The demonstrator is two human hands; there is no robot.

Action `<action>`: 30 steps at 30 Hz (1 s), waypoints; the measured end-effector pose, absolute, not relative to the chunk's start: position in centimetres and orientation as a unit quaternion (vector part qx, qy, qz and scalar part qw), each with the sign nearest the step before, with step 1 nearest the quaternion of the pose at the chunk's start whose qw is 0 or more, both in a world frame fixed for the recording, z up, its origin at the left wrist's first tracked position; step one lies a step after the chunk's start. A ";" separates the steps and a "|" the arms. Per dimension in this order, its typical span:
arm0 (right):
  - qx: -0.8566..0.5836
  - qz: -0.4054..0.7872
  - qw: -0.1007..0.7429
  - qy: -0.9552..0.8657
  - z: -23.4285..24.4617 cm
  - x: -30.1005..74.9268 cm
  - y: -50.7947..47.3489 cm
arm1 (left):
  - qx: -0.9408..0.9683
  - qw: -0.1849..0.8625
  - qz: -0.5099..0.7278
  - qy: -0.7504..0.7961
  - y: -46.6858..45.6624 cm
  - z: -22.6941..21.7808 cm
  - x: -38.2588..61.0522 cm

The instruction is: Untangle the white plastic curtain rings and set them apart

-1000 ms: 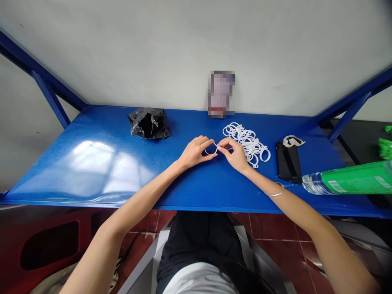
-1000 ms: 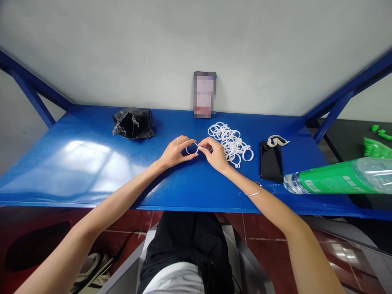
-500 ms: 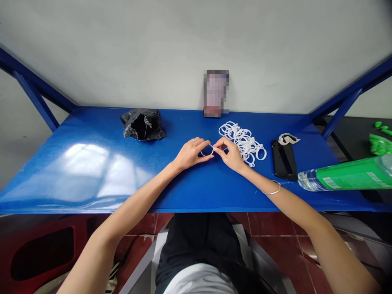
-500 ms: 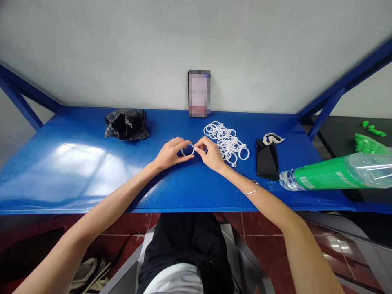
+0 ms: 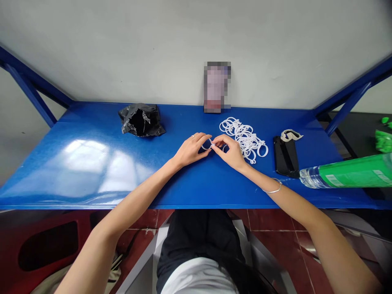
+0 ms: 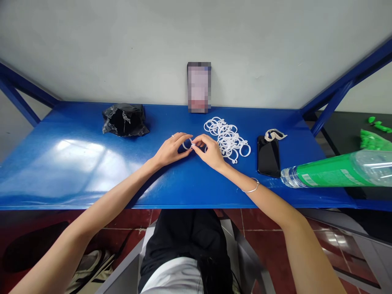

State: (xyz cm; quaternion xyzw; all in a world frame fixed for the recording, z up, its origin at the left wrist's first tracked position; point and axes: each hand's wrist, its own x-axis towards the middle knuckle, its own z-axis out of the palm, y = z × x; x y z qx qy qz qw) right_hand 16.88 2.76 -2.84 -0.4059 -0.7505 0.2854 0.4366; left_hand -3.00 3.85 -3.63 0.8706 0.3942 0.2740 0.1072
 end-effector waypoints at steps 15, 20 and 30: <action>-0.391 0.287 0.484 -0.728 -3.5 17.2 3.2 | 0.871 0.093 0.291 0.384 3.9 -3.8 -3.0; -0.398 0.273 0.481 -0.732 -3.6 17.1 3.3 | 0.874 0.081 0.291 0.381 3.9 -3.8 -3.0; -0.409 0.272 0.453 -0.744 -3.9 17.2 4.0 | 0.862 0.111 0.278 0.409 4.0 -3.8 -2.6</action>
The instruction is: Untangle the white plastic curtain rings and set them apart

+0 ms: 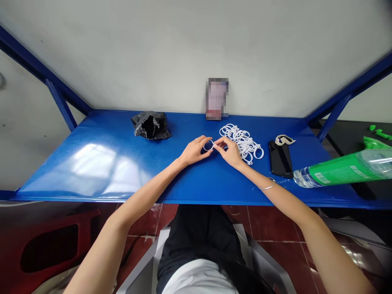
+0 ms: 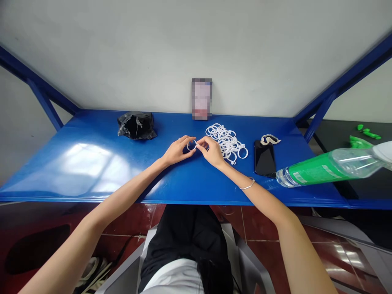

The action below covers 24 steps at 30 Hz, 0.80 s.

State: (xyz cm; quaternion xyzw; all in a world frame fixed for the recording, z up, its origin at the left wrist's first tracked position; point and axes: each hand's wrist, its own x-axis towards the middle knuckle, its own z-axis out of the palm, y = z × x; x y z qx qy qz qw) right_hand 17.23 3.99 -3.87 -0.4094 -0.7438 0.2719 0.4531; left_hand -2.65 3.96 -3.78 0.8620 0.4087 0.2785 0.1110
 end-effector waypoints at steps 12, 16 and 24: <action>-0.405 0.228 0.448 -0.764 -4.2 17.1 4.5 | 0.848 0.109 0.292 0.428 4.5 -4.5 -2.6; -0.401 0.220 0.443 -0.771 -4.3 17.2 4.5 | 0.847 0.108 0.293 0.431 4.5 -4.4 -2.5; -0.418 0.219 0.443 -0.762 -4.4 17.7 5.0 | 0.848 0.139 0.275 0.430 5.8 -4.0 -1.0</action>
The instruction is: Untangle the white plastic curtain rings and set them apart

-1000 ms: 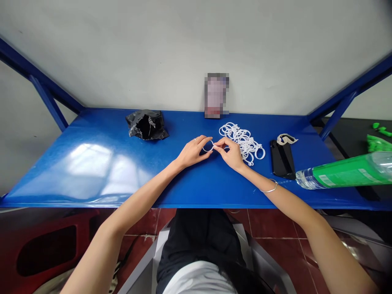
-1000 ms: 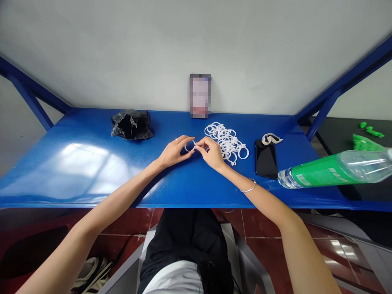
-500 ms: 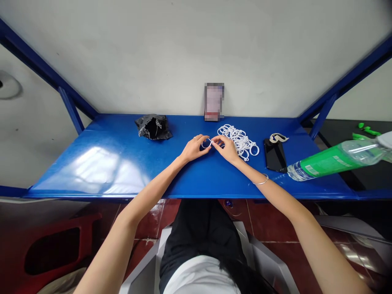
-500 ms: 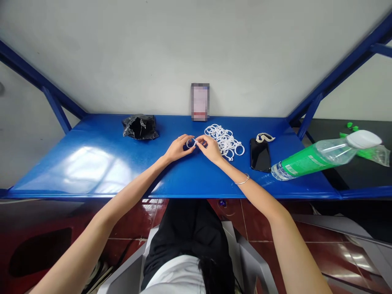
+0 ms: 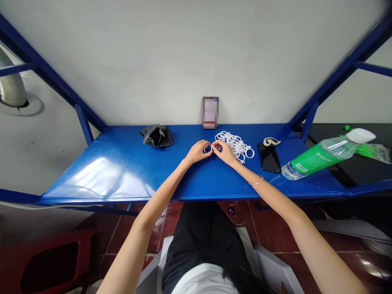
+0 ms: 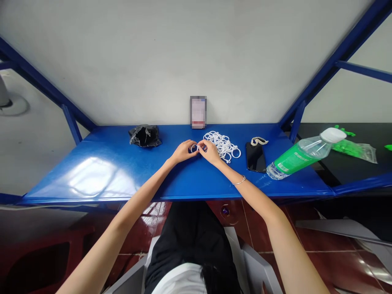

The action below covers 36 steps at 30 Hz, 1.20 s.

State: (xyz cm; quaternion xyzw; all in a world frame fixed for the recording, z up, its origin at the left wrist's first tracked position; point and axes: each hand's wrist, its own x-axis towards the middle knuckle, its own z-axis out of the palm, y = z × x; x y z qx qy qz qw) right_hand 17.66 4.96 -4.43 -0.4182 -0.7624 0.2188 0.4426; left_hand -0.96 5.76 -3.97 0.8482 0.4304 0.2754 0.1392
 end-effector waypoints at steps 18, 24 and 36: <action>-0.400 0.203 0.424 -0.787 -4.3 18.0 4.8 | 0.831 0.120 0.299 0.453 4.6 -4.5 -1.8; -0.392 0.180 0.450 -0.782 -3.7 17.7 4.3 | 0.828 0.109 0.317 0.450 4.1 -4.0 -1.6; -0.370 0.155 0.444 -0.801 -3.4 17.7 4.1 | 0.833 0.132 0.308 0.440 4.2 -4.3 -1.3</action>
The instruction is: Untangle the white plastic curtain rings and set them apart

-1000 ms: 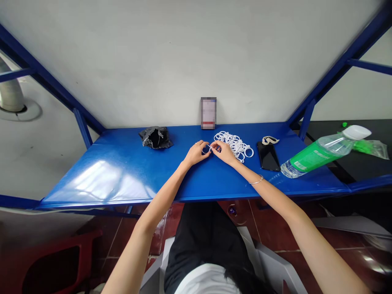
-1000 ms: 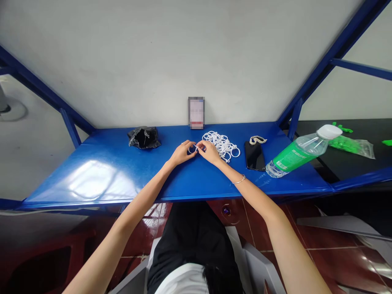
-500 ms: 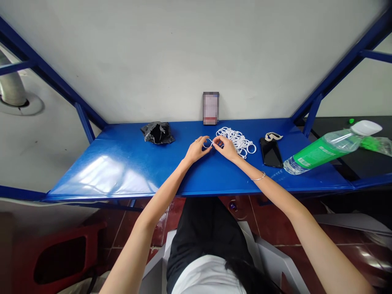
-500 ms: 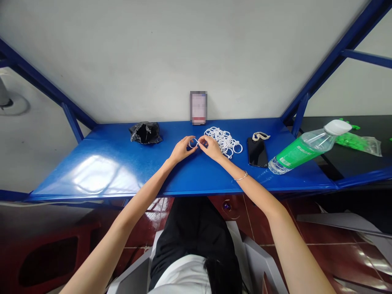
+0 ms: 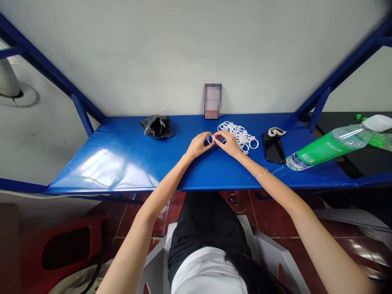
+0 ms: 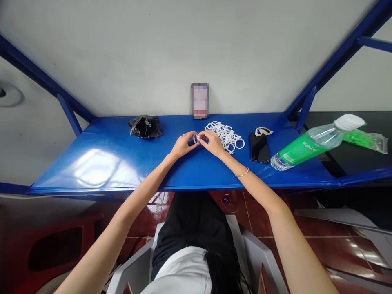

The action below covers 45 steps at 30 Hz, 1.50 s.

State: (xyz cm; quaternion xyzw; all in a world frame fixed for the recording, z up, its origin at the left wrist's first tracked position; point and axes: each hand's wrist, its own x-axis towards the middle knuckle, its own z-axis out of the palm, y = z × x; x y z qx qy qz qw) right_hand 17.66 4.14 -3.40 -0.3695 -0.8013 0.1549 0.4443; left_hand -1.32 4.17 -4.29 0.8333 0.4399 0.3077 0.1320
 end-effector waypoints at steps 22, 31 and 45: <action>-0.381 0.128 0.450 -0.797 -3.2 17.7 3.9 | 0.827 0.113 0.333 0.438 3.6 -3.3 -1.3; -0.390 0.115 0.461 -0.789 -3.7 17.8 4.1 | 0.823 0.106 0.343 0.440 3.5 -3.5 -1.2; -0.392 0.179 0.483 -0.762 -4.0 18.0 4.5 | 0.824 0.104 0.363 0.423 3.9 -4.1 -1.3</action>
